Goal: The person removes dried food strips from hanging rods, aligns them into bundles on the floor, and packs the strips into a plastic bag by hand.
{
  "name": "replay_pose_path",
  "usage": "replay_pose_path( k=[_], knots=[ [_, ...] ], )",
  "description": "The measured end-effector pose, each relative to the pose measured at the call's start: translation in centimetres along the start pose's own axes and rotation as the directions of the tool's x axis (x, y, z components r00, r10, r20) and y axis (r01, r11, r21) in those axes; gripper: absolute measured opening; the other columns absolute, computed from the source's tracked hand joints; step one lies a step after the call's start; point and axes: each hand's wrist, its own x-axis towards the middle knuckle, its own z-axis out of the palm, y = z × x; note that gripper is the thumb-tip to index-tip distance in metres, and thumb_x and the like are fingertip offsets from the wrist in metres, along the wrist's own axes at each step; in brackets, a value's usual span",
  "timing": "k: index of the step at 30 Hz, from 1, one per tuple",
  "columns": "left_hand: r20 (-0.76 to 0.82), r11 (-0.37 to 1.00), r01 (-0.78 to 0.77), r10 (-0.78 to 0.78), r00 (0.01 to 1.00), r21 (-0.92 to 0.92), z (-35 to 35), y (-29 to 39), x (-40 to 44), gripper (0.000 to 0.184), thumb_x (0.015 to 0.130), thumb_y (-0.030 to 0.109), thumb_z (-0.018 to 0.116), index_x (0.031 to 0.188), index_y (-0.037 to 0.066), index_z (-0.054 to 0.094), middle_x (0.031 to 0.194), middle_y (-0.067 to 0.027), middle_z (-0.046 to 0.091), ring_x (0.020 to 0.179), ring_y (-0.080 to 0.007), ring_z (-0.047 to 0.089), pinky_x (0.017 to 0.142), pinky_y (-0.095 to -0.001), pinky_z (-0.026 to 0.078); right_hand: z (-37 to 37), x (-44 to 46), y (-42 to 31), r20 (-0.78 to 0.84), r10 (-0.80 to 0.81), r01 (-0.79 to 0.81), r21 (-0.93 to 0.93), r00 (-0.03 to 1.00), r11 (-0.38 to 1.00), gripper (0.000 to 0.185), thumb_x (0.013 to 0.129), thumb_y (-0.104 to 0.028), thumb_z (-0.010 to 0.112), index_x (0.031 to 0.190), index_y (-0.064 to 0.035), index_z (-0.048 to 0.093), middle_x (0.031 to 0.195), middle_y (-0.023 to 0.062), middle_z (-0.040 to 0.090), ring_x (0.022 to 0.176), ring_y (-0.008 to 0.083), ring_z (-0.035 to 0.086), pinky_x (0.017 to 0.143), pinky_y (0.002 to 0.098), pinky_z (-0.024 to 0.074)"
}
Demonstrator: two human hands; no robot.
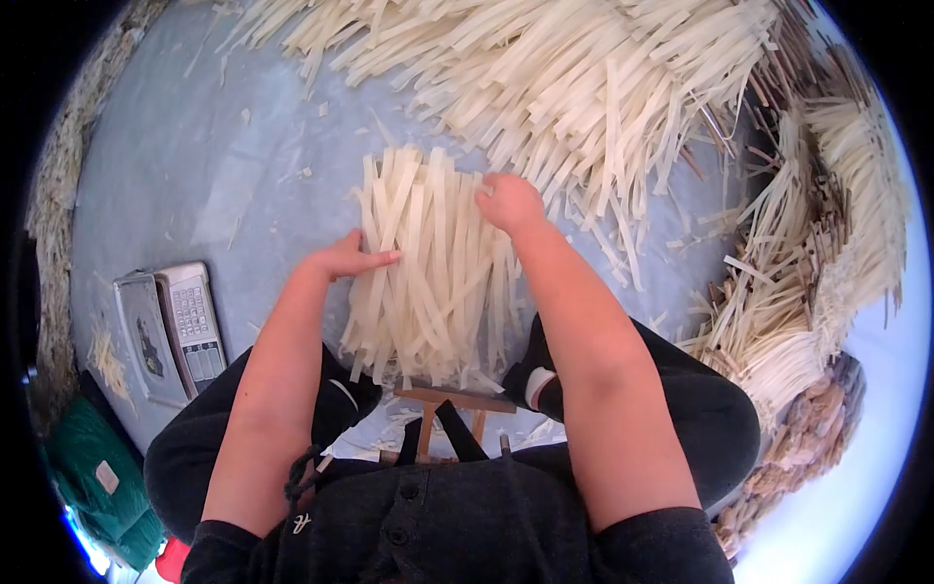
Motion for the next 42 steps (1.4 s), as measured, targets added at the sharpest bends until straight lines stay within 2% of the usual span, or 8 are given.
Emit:
replay_pose_path(
  k=[4,9,24,28,32,34,37,42],
  knots=[
    [-0.242,0.949,-0.287,0.250,0.938,-0.131,-0.1,0.0,1.3,0.120,0.063,0.064,0.080,0.148,0.006,0.020,0.142,-0.0208,0.045,0.124,-0.0351,0.052,0.096,-0.0532,0.046,-1.8,-0.9,-2.2,0.122,0.151,-0.151,-0.006,0.981,0.988,0.038,0.084,-0.035,0.062,0.112,-0.0097,0.067,0.119,0.0156,0.063,0.107,0.0307,0.062,0.092,0.0425,0.0483],
    [-0.216,0.957,-0.212,0.169,0.962,-0.196,2.4,0.7,2.3,0.117,0.063,0.060,0.083,0.144,-0.001,0.026,0.139,-0.0202,0.047,0.124,-0.0333,0.052,0.094,-0.0458,0.049,3.2,2.1,-3.4,-0.590,-0.019,0.229,0.283,0.807,0.931,0.037,0.084,-0.034,0.063,0.108,-0.0068,0.067,0.110,0.0152,0.067,0.097,0.0343,0.064,0.086,0.0429,0.0495],
    [-0.312,0.964,-0.249,0.211,0.927,-0.090,8.4,0.3,3.1,0.130,0.060,0.063,0.082,0.150,-0.001,0.013,0.145,-0.0312,0.031,0.133,-0.0414,0.040,0.108,-0.0436,0.037,5.6,11.2,-12.0,-0.075,-0.238,0.210,-0.269,0.968,0.940,0.030,0.086,-0.029,0.060,0.109,-0.0105,0.062,0.098,0.0107,0.070,0.094,0.0322,0.067,0.079,0.0437,0.0521],
    [-0.366,0.949,-0.264,0.187,0.912,-0.172,8.9,-0.9,2.5,0.125,0.063,0.061,0.081,0.152,0.003,0.014,0.146,-0.0297,0.031,0.135,-0.0407,0.037,0.110,-0.0437,0.035,0.2,8.4,-12.5,-0.465,-0.425,0.562,0.205,0.777,0.801,0.016,0.089,-0.025,0.061,0.096,-0.0101,0.062,0.083,0.0105,0.068,0.078,0.0323,0.065,0.069,0.0428,0.0509],
    [-0.416,0.836,-0.443,0.294,0.860,-0.324,10.3,-3.4,4.2,0.111,0.070,0.059,0.077,0.151,0.005,0.023,0.148,-0.0253,0.034,0.135,-0.0383,0.039,0.111,-0.0436,0.034,-5.1,1.8,-12.6,-0.635,-0.641,0.858,0.070,0.431,0.508,0.007,0.086,-0.015,0.062,0.092,-0.0102,0.062,0.084,0.0076,0.066,0.076,0.0298,0.063,0.069,0.0414,0.0500],
    [-0.431,0.787,-0.511,0.350,0.831,-0.346,10.3,-3.5,3.1,0.095,0.079,0.056,0.070,0.148,0.004,0.031,0.140,-0.0209,0.045,0.130,-0.0313,0.044,0.106,-0.0434,0.038,-5.9,-1.3,-10.2,-0.352,-0.930,0.940,-0.272,0.104,0.208,0.015,0.081,-0.010,0.065,0.095,-0.0110,0.062,0.086,0.0058,0.064,0.080,0.0279,0.063,0.072,0.0402,0.0495],
    [-0.472,0.748,-0.474,0.243,0.847,-0.465,10.3,-3.1,2.5,0.077,0.090,0.057,0.057,0.143,0.003,0.041,0.133,-0.0150,0.056,0.125,-0.0235,0.049,0.102,-0.0423,0.041,-7.1,-5.4,-6.1,0.194,-0.965,0.961,-0.247,0.179,0.129,0.022,0.082,-0.016,0.063,0.103,-0.0114,0.063,0.089,0.0066,0.061,0.089,0.0278,0.062,0.077,0.0403,0.0499],
    [-0.488,0.822,-0.368,0.129,0.863,-0.434,9.7,-6.2,8.0,0.087,0.091,0.068,0.040,0.147,0.002,0.035,0.150,-0.0220,0.037,0.139,-0.0343,0.035,0.114,-0.0408,0.028,-17.4,-11.9,-3.3,0.243,-0.760,0.786,-0.347,0.602,0.512,0.020,0.089,-0.022,0.058,0.106,-0.0122,0.063,0.092,0.0087,0.064,0.092,0.0309,0.062,0.081,0.0420,0.0503]
  ],
)
